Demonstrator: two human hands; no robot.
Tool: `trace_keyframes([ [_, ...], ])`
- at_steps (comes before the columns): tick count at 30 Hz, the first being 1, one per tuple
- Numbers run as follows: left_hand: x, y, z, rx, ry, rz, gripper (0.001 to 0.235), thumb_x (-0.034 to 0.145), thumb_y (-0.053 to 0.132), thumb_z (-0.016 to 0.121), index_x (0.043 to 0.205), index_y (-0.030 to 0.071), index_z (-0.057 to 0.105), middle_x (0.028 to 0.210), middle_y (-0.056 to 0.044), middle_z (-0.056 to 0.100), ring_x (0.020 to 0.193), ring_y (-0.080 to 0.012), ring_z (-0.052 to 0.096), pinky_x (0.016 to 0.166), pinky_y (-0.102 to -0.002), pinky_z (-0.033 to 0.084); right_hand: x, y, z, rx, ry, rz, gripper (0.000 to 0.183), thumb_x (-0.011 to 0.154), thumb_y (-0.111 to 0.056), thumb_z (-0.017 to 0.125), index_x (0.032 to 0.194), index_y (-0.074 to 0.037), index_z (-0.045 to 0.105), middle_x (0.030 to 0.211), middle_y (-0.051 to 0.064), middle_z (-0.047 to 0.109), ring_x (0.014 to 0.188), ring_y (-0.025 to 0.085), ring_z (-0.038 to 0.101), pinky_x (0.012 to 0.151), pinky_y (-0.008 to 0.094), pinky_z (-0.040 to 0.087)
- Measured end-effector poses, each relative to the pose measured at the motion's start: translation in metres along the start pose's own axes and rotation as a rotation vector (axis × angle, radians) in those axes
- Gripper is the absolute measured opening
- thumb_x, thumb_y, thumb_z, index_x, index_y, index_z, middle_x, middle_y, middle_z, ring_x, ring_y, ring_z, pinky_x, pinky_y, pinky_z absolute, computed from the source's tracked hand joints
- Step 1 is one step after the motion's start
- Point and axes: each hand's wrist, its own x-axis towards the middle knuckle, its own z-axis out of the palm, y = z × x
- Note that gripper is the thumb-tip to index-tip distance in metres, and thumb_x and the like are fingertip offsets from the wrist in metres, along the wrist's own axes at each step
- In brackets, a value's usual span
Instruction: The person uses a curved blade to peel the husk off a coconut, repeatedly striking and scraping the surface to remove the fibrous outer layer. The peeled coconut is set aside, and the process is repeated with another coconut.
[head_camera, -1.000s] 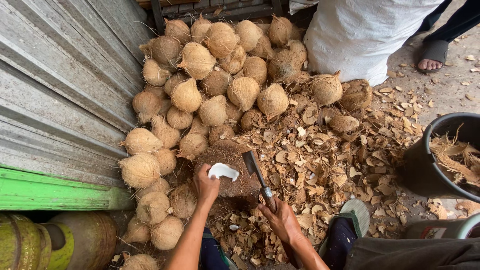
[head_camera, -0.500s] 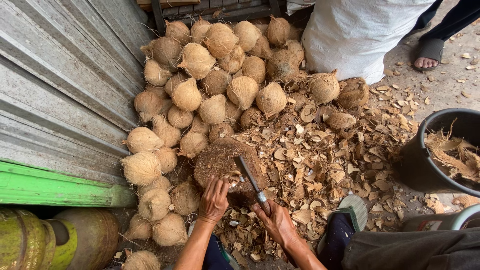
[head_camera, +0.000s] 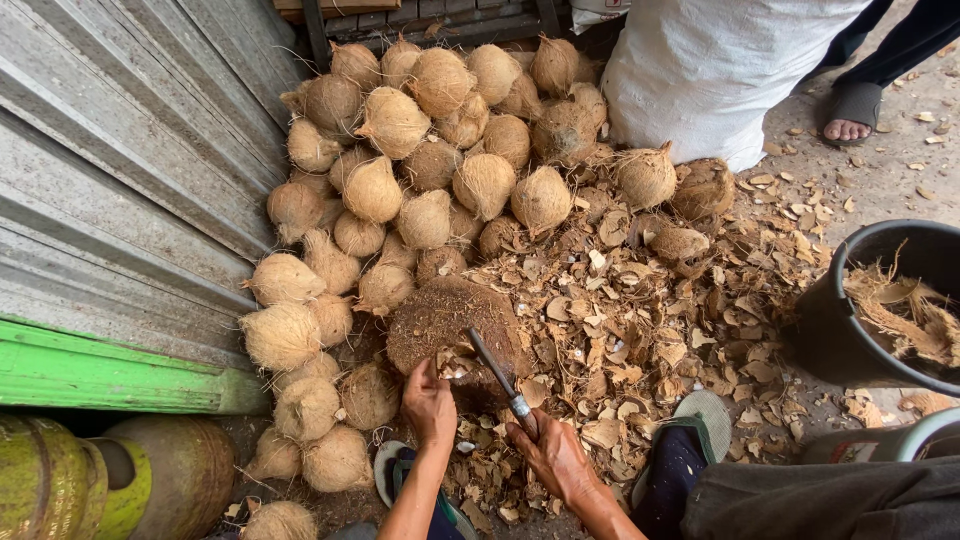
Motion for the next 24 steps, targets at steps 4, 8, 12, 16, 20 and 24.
trace_keyframes([
  [4, 0.004, 0.006, -0.002, -0.641, -0.134, -0.277, 0.04, 0.087, 0.006, 0.059, 0.126, 0.001, 0.065, 0.086, -0.013, 0.073, 0.063, -0.0217, 0.07, 0.056, -0.034, 0.061, 0.003, 0.003, 0.002, -0.01, -0.023, 0.06, 0.036, 0.101, -0.054, 0.054, 0.092, -0.019, 0.058, 0.058, -0.003, 0.041, 0.044, 0.01, 0.036, 0.041, 0.03, 0.042],
  [8, 0.012, 0.017, -0.001, -0.809, -0.084, -0.456, 0.018, 0.099, 0.012, 0.068, 0.105, -0.003, 0.059, 0.09, -0.014, 0.065, 0.068, -0.0265, 0.067, 0.058, -0.04, 0.061, 0.003, 0.005, 0.0, 0.064, 0.002, -0.017, 0.043, 0.101, -0.054, 0.057, 0.086, -0.013, 0.062, 0.058, -0.003, 0.049, 0.043, 0.009, 0.039, 0.039, 0.029, 0.042],
  [12, 0.015, 0.019, 0.004, -0.89, -0.113, -0.585, 0.011, 0.092, 0.006, 0.064, 0.103, 0.005, 0.062, 0.1, -0.015, 0.069, 0.081, -0.0269, 0.067, 0.066, -0.042, 0.061, 0.0, 0.005, -0.002, 0.054, -0.01, -0.013, 0.04, 0.1, -0.052, 0.057, 0.087, -0.015, 0.064, 0.057, -0.002, 0.051, 0.041, 0.009, 0.04, 0.038, 0.029, 0.041],
  [16, 0.019, 0.01, 0.005, -0.918, -0.161, -0.633, 0.016, 0.093, 0.012, 0.065, 0.108, 0.005, 0.064, 0.101, -0.013, 0.067, 0.084, -0.0266, 0.066, 0.067, -0.044, 0.06, -0.001, 0.003, -0.002, 0.08, -0.027, -0.029, 0.036, 0.1, -0.049, 0.058, 0.087, -0.016, 0.065, 0.057, -0.002, 0.055, 0.04, 0.009, 0.042, 0.038, 0.029, 0.042],
  [20, 0.021, 0.005, 0.008, -0.906, -0.146, -0.579, 0.022, 0.092, 0.009, 0.068, 0.114, 0.005, 0.068, 0.103, -0.011, 0.069, 0.084, -0.0235, 0.065, 0.066, -0.04, 0.06, -0.003, -0.002, -0.007, 0.126, -0.007, -0.02, 0.037, 0.1, -0.048, 0.059, 0.085, -0.015, 0.064, 0.057, -0.002, 0.056, 0.04, 0.009, 0.044, 0.038, 0.031, 0.042],
  [24, 0.02, 0.006, 0.014, -0.932, -0.086, -0.589, 0.026, 0.09, 0.004, 0.07, 0.115, 0.001, 0.064, 0.102, -0.012, 0.07, 0.083, -0.0236, 0.066, 0.064, -0.038, 0.06, -0.003, -0.01, -0.012, 0.124, 0.043, -0.051, 0.038, 0.1, -0.049, 0.058, 0.082, -0.015, 0.062, 0.056, -0.003, 0.053, 0.04, 0.009, 0.04, 0.038, 0.032, 0.041],
])
